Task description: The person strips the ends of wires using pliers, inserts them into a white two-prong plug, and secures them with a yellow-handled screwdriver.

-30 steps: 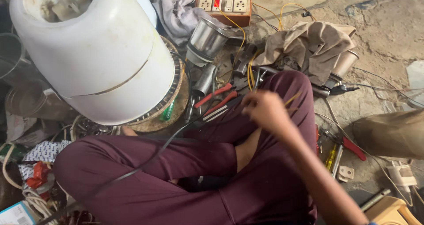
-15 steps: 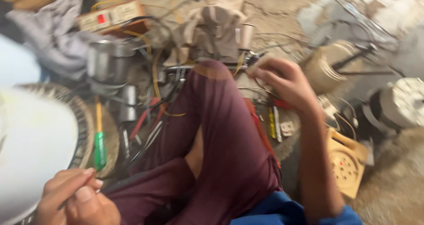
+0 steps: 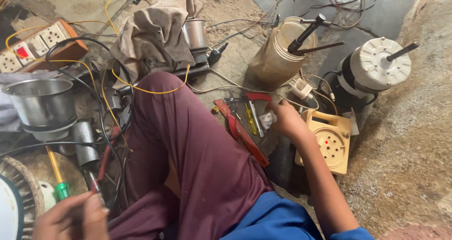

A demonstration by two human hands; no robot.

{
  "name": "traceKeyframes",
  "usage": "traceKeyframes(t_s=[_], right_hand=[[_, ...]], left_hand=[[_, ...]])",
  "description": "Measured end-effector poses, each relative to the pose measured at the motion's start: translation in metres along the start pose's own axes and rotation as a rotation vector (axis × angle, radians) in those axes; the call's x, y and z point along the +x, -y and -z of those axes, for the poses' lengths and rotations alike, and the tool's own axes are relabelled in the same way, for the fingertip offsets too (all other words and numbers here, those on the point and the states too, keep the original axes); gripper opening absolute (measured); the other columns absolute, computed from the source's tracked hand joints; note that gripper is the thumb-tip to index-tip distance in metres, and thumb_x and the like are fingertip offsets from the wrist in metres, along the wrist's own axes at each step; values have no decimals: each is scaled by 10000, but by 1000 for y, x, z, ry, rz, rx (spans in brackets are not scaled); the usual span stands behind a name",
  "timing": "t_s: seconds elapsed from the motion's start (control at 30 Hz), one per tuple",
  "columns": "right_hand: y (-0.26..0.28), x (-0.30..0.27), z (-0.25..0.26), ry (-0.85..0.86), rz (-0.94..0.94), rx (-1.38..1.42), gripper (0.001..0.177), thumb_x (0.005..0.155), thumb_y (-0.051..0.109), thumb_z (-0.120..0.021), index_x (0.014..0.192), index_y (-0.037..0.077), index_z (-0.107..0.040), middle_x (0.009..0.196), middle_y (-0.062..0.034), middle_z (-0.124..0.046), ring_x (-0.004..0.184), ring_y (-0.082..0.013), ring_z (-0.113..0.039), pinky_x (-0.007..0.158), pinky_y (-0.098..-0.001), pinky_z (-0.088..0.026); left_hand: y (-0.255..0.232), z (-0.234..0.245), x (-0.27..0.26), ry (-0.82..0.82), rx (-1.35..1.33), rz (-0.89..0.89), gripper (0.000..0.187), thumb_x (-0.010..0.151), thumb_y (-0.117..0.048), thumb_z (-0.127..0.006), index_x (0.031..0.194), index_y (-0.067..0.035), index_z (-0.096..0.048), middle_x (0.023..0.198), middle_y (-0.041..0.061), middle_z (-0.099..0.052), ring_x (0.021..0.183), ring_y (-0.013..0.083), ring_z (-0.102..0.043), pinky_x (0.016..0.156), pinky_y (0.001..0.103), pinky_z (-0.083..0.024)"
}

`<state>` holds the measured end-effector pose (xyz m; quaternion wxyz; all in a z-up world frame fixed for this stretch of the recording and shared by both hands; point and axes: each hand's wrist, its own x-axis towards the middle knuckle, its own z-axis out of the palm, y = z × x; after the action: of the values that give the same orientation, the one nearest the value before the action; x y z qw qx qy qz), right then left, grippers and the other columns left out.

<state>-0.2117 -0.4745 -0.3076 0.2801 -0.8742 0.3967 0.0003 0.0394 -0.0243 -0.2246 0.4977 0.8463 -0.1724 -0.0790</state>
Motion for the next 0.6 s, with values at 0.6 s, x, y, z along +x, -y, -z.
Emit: traceKeyframes(t_s=[0.6], right_hand=[[-25,11,-35,-287,-79,275,281,822,160,-744,1066,21,-737,912,-144,-737,829,-256,-712,743,-372,-547]], left_hand=[[-93,-48,-17,65,-384,-96,240,917,57,-729,1147,41,-664,935,39,-683,807,42,-626,741,164,-495]])
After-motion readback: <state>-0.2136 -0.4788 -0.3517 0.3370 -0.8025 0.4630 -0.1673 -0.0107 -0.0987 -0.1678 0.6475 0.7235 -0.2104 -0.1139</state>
